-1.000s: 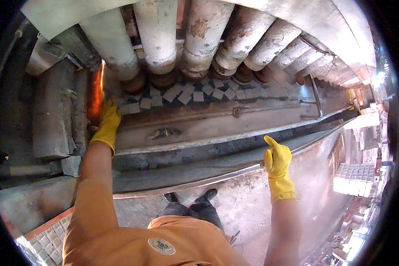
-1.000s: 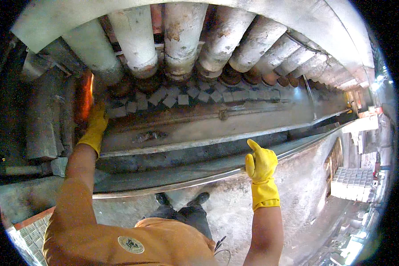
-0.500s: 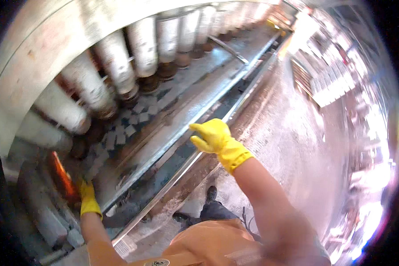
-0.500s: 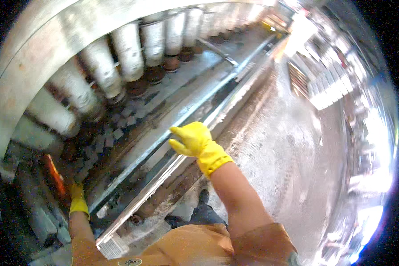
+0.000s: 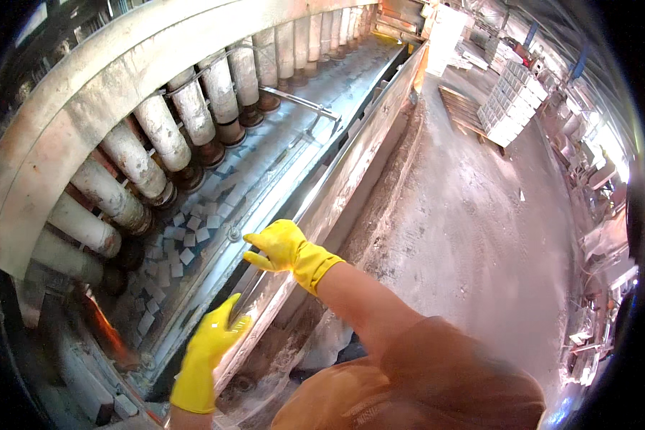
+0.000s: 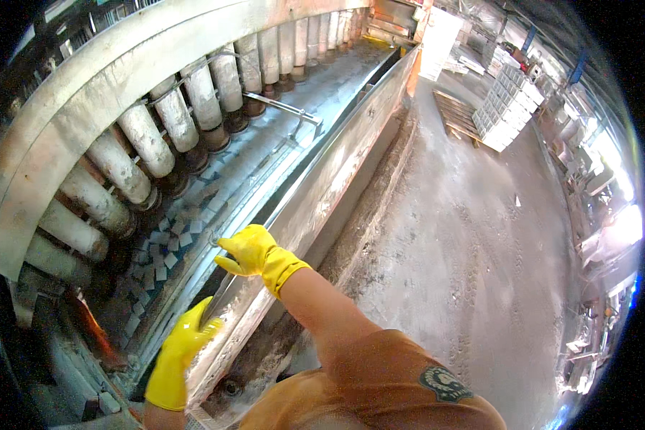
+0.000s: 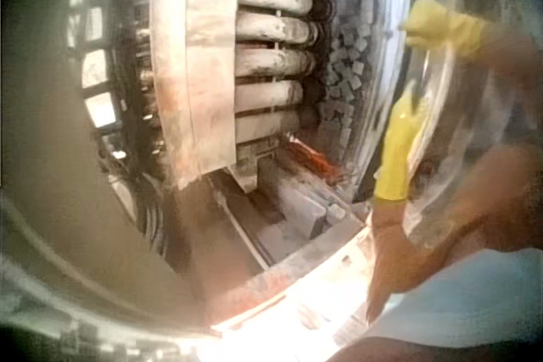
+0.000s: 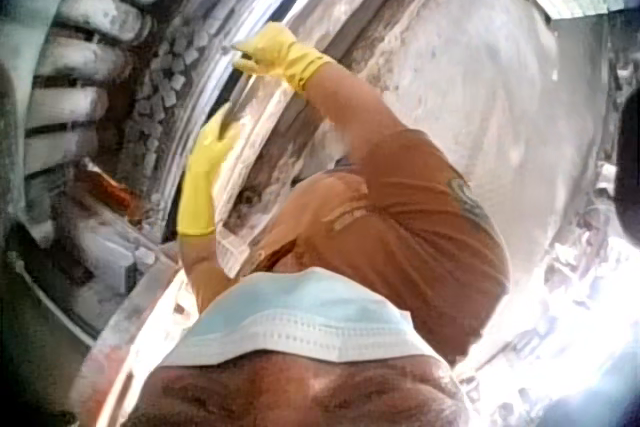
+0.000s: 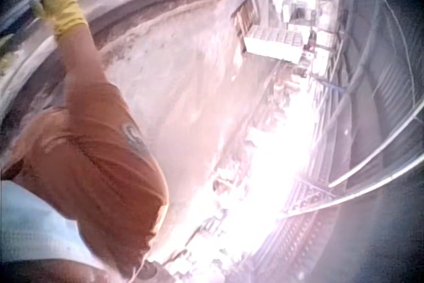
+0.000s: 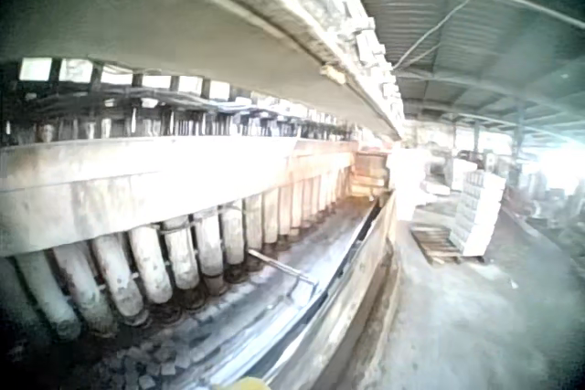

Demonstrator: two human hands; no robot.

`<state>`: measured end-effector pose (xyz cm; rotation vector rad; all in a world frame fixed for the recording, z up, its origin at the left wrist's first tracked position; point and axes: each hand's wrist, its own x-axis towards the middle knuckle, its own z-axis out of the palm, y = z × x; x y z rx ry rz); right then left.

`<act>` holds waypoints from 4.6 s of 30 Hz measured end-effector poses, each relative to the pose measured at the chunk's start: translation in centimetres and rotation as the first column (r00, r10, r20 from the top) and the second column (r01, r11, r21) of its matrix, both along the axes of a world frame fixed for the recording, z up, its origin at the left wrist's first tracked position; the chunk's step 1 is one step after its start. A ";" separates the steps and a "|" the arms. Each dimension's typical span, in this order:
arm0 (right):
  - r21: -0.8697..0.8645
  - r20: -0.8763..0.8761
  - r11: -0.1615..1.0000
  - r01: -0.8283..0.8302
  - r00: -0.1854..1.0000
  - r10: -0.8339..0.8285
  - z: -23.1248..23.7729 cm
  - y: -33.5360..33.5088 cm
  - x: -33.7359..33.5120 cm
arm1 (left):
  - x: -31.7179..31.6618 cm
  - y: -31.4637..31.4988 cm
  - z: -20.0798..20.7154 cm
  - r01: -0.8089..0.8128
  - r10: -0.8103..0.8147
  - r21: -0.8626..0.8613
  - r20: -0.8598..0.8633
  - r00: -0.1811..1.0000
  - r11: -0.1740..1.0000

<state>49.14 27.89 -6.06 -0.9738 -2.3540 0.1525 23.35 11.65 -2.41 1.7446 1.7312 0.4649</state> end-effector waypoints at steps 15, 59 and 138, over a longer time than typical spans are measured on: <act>0.131 -0.314 0.978 -0.163 0.929 0.197 -1.8 -2.8 2.3 | 6.1 1.5 -2.9 -0.035 0.218 0.309 -0.580 0.785 0.950; -0.991 -0.056 0.035 0.128 -0.169 -0.984 -21.2 -18.7 70.7 | 54.7 45.4 -4.5 0.127 0.389 0.749 -0.473 0.791 0.651; -0.342 0.076 0.939 0.043 0.997 -0.018 1.9 96.9 101.9 | 92.9 76.1 0.3 -0.428 0.566 0.373 -0.487 0.665 0.823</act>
